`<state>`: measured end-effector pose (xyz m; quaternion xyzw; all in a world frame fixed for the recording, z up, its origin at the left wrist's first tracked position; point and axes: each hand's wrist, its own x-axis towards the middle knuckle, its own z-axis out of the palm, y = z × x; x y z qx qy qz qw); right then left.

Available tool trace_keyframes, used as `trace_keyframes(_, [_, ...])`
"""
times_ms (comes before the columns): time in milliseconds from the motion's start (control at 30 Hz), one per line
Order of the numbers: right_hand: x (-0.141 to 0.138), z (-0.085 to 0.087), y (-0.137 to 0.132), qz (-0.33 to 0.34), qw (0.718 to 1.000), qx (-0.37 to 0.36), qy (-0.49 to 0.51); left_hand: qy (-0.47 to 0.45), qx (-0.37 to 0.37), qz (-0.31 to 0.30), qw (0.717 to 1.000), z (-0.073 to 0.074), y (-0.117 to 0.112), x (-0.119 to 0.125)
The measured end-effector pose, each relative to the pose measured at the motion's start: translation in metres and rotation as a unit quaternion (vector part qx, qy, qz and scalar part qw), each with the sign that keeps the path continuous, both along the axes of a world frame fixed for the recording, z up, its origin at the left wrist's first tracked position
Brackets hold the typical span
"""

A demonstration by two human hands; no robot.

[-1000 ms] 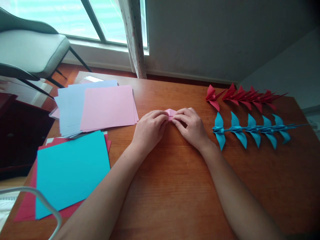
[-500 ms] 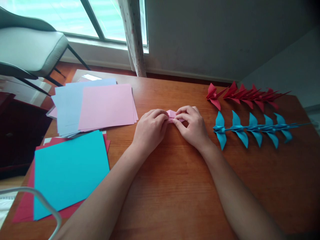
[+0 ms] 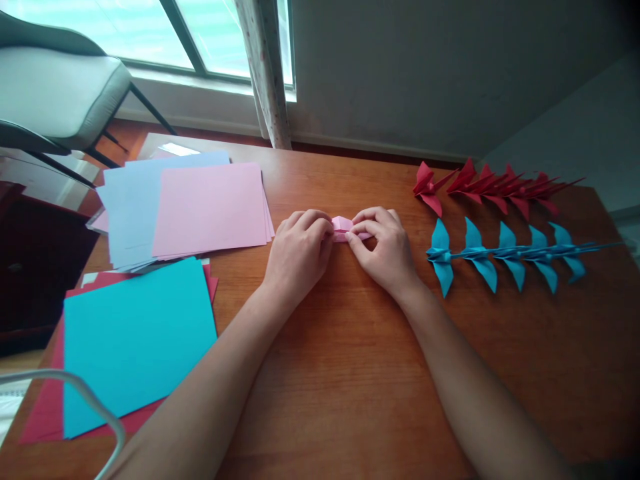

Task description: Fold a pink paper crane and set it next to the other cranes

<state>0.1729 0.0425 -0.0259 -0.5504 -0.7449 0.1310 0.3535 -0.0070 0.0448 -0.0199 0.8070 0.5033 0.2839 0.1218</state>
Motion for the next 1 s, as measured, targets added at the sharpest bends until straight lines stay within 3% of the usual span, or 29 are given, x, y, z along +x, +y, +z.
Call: trace_keyframes(1000, [-0.0033, -0.0053, 0.0009, -0.014, 1.000, 0.000, -0.021, 0.039, -0.010, 0.016, 0.999, 0.0004, -0.0001, 0.0024])
